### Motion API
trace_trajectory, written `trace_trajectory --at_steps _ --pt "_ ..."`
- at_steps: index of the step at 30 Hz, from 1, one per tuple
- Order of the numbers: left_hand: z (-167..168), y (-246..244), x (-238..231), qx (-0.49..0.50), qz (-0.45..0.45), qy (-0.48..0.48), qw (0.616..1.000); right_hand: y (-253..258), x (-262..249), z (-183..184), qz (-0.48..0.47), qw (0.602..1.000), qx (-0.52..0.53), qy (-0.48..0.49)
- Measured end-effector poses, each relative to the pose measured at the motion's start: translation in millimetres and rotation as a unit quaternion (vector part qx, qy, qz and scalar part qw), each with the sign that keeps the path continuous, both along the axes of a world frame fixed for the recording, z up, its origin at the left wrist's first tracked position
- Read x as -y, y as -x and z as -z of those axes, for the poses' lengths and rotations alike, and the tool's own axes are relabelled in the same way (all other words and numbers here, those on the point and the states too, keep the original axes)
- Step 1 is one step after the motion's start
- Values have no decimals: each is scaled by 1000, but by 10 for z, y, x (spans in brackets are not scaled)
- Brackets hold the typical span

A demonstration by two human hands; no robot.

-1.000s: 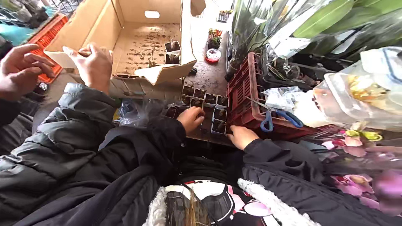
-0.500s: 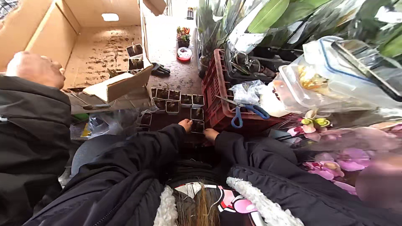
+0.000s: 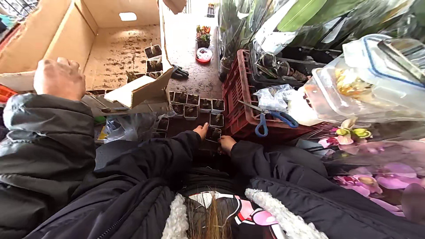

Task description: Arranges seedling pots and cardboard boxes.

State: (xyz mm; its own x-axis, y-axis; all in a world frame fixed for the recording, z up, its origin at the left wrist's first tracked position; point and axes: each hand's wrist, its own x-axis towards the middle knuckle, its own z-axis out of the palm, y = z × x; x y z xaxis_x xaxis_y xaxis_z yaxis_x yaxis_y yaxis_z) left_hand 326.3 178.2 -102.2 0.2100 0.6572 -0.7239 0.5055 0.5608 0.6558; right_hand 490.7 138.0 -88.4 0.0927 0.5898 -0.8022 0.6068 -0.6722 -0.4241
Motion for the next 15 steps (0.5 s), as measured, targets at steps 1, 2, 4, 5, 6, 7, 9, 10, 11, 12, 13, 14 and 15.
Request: trace_trajectory --at_steps 1,2,4,5,6,7,9,10,11,12,13,14,15 --pt "-29 26 3 8 -17 12 1000 30 12 -47 -17 1000 -7 -18" --pt "-79 51 13 19 -35 20 999 59 23 -102 -40 998 -12 -42" --pt "-204 112 18 23 -44 11 999 134 28 -288 -95 991 -13 -93" --pt "-286 157 19 11 -31 -10 999 173 27 -399 -123 985 -13 -116" --pt "-362 205 27 1 -20 -31 999 212 28 -504 -145 980 -15 -135" --pt "-435 251 41 -5 -20 -45 999 246 27 -597 -162 975 -17 -150" --pt "-552 329 86 -4 -47 -67 997 286 47 -734 -174 966 -29 -188" --pt "-615 364 114 4 -66 -77 995 293 59 -788 -164 964 -43 -206" --pt "-694 396 141 11 -80 -85 993 294 63 -831 -145 962 -61 -222" --pt "-779 424 170 13 -87 -95 992 297 65 -851 -120 961 -78 -236" --pt "-851 445 201 12 -90 -107 990 308 68 -870 -89 961 -95 -244" --pt "-912 456 239 11 -92 -120 988 328 75 -880 -57 962 -111 -244" --pt "-974 456 283 10 -95 -132 987 358 95 -892 -26 962 -132 -237"
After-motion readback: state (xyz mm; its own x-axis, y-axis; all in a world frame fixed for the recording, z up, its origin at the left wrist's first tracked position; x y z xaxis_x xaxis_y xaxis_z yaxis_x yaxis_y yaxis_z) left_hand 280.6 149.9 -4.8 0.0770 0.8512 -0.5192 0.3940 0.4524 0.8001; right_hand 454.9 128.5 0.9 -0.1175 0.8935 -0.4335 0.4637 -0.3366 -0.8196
